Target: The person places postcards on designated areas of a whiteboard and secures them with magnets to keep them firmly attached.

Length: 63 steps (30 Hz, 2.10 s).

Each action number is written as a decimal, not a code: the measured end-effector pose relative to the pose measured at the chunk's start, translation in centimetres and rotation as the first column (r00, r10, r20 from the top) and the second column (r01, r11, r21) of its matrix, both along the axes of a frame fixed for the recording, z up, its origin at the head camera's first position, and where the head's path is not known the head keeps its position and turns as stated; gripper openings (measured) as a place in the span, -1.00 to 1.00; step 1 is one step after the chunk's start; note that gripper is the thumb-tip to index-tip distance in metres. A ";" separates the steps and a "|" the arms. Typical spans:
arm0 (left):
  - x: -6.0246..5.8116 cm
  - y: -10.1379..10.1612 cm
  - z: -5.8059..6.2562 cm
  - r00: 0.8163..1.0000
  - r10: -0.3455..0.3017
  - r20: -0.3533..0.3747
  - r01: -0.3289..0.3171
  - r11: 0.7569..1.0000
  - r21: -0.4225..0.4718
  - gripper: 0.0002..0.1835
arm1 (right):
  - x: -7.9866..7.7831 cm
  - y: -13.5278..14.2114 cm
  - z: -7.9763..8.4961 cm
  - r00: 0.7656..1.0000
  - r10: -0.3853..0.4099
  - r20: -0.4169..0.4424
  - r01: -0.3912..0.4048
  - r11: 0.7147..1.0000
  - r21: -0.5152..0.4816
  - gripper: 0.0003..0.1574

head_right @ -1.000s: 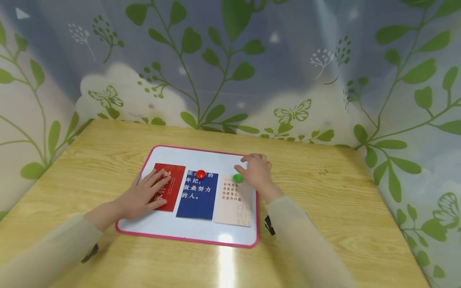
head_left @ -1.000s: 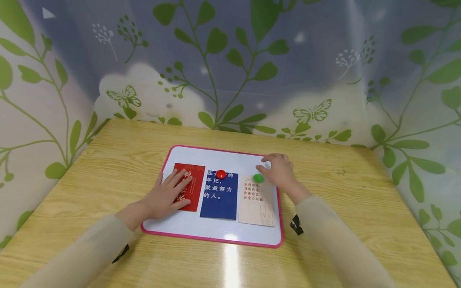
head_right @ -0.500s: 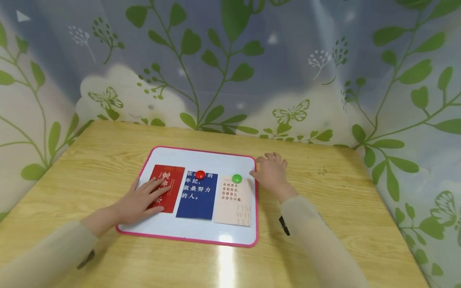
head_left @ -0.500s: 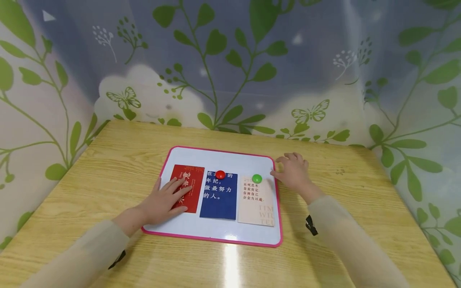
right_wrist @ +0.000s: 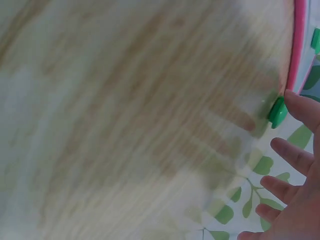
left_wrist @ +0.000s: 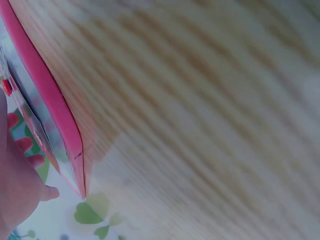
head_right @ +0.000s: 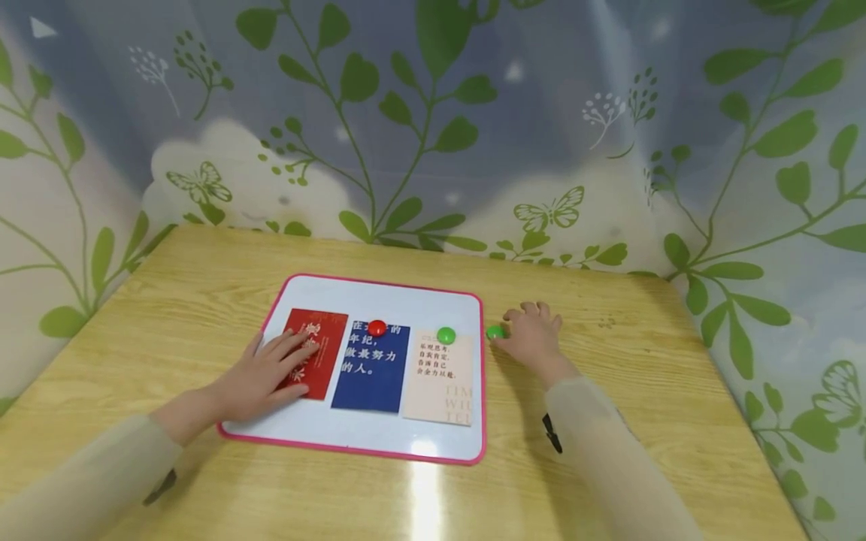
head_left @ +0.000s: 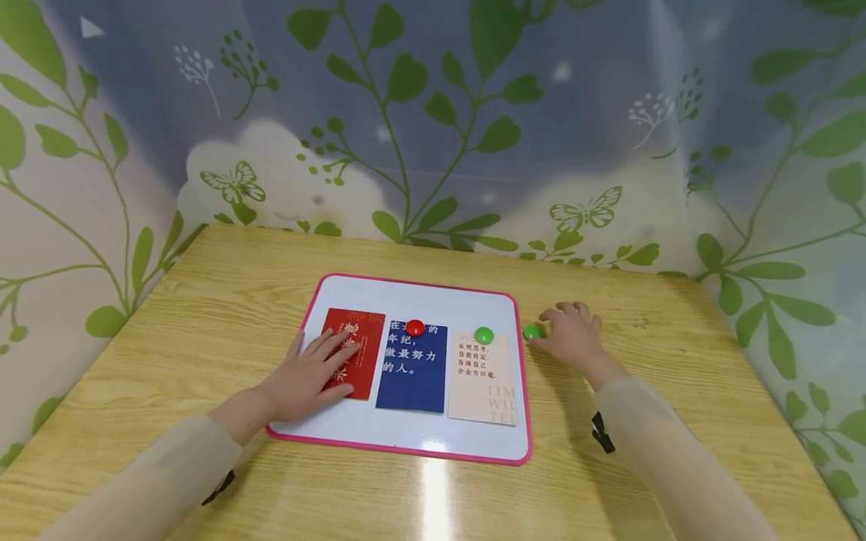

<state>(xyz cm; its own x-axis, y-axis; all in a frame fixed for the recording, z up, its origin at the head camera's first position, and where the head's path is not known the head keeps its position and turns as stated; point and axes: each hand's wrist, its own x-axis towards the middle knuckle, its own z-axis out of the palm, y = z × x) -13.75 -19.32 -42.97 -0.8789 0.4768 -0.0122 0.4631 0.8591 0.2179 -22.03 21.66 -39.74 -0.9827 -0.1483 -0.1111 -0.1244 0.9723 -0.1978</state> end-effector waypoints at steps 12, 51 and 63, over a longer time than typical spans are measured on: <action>0.0 -0.2 -0.4 1.000 0.015 -0.028 -0.017 0.997 -0.076 -0.24 | 0.3 0.0 0.1 1.000 0.014 0.014 -0.014 1.000 -0.013 -0.48; 0.0 0.2 0.5 1.000 0.012 0.028 -0.009 0.996 -0.094 -0.27 | -1.3 -4.5 2.8 0.998 0.032 -0.048 -0.034 0.999 -0.029 -0.55; 0.0 -0.2 0.3 0.999 -0.012 0.034 0.016 0.992 -0.124 -0.22 | -1.8 -9.0 3.3 0.994 0.080 -0.070 -0.081 0.997 -0.017 -0.58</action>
